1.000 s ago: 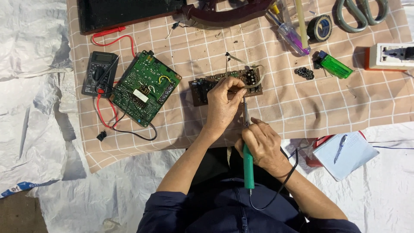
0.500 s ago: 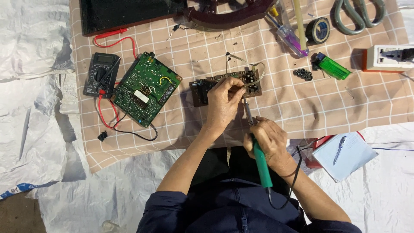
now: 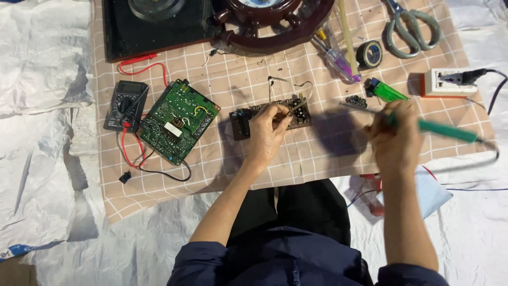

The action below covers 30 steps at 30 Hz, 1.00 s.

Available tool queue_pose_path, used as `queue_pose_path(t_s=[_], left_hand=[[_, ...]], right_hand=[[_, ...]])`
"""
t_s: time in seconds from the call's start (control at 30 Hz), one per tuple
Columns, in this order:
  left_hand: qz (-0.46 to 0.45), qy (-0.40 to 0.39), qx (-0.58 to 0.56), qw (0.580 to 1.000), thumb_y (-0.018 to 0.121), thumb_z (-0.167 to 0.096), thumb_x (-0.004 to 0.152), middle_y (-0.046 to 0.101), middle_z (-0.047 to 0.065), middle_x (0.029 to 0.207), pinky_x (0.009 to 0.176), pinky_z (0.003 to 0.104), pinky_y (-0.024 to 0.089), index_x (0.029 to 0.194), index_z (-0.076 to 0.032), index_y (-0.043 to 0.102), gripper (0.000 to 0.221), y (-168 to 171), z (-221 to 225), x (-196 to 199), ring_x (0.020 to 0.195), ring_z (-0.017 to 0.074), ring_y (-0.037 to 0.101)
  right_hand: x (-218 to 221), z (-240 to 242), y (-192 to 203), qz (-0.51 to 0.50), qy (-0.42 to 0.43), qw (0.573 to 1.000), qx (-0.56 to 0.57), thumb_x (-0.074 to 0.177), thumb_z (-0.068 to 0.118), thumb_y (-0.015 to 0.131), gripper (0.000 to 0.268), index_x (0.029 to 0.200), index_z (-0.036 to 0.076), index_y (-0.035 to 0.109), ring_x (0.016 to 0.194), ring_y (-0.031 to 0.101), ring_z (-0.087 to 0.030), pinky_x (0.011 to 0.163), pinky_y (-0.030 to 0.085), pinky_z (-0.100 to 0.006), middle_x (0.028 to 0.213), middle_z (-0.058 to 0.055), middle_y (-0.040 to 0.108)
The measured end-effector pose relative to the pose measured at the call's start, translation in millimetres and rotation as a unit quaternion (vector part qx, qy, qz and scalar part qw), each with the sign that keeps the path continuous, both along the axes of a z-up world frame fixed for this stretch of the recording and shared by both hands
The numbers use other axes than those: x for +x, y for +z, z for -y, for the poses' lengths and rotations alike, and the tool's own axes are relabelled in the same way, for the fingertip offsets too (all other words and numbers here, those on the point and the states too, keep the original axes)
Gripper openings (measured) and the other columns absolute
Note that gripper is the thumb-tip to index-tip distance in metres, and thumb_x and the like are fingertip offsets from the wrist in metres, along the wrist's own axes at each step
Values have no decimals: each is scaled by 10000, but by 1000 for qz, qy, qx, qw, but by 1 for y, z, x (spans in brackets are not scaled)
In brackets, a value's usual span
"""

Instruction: Repairing an electronic device by soldering wires to a circuit board and testing with a multimeter

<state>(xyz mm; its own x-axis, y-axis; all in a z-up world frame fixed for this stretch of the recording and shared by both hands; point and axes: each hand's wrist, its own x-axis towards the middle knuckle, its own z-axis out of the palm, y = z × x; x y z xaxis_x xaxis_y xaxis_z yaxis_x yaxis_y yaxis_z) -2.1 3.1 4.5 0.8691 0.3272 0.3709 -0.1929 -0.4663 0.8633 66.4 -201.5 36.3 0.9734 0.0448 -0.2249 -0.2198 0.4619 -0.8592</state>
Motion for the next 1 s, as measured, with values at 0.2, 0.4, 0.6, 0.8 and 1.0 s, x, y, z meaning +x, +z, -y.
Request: queue_pose_path(t_s=[0.2, 0.4, 0.6, 0.8, 1.0], left_hand=[[-8, 14, 9, 1000, 664, 17, 717, 606, 63, 817, 673, 230, 509, 800, -31, 550, 150, -3, -1, 1, 735, 142, 588], [21, 23, 29, 999, 689, 22, 690, 613, 66, 778, 644, 235, 507, 806, -33, 577, 171, -6, -3, 3, 694, 146, 590], [27, 18, 5, 999, 680, 28, 696, 599, 61, 784, 718, 236, 499, 814, -30, 567, 173, -8, -4, 4, 713, 147, 580], [1, 7, -9, 1000, 658, 27, 716, 583, 67, 771, 702, 234, 511, 808, -24, 557, 146, -1, -4, 3, 702, 148, 573], [-8, 6, -10, 1000, 659, 23, 717, 569, 50, 752, 683, 224, 501, 791, -34, 553, 141, -6, -3, 5, 685, 134, 556]], right_hand=[[75, 8, 10, -187, -71, 964, 175, 813, 283, 530, 254, 698, 61, 577, 589, 547, -120, 561, 485, -220, 704, -64, 603], [133, 13, -17, -274, -64, 900, 334, 773, 191, 585, 303, 900, -85, 589, 543, 546, -130, 580, 552, -243, 724, -140, 608], [120, 9, -8, -249, -101, 903, 336, 802, 98, 558, 223, 848, -120, 574, 700, 642, -249, 599, 564, -258, 771, -209, 617], [125, 33, -29, -241, -106, 863, 431, 798, -4, 600, 149, 716, -91, 510, 1032, 635, -353, 678, 573, -308, 732, -171, 564], [112, 25, -11, -221, -114, 863, 440, 746, -34, 571, 241, 945, -170, 556, 621, 592, -248, 609, 548, -302, 1047, -310, 581]])
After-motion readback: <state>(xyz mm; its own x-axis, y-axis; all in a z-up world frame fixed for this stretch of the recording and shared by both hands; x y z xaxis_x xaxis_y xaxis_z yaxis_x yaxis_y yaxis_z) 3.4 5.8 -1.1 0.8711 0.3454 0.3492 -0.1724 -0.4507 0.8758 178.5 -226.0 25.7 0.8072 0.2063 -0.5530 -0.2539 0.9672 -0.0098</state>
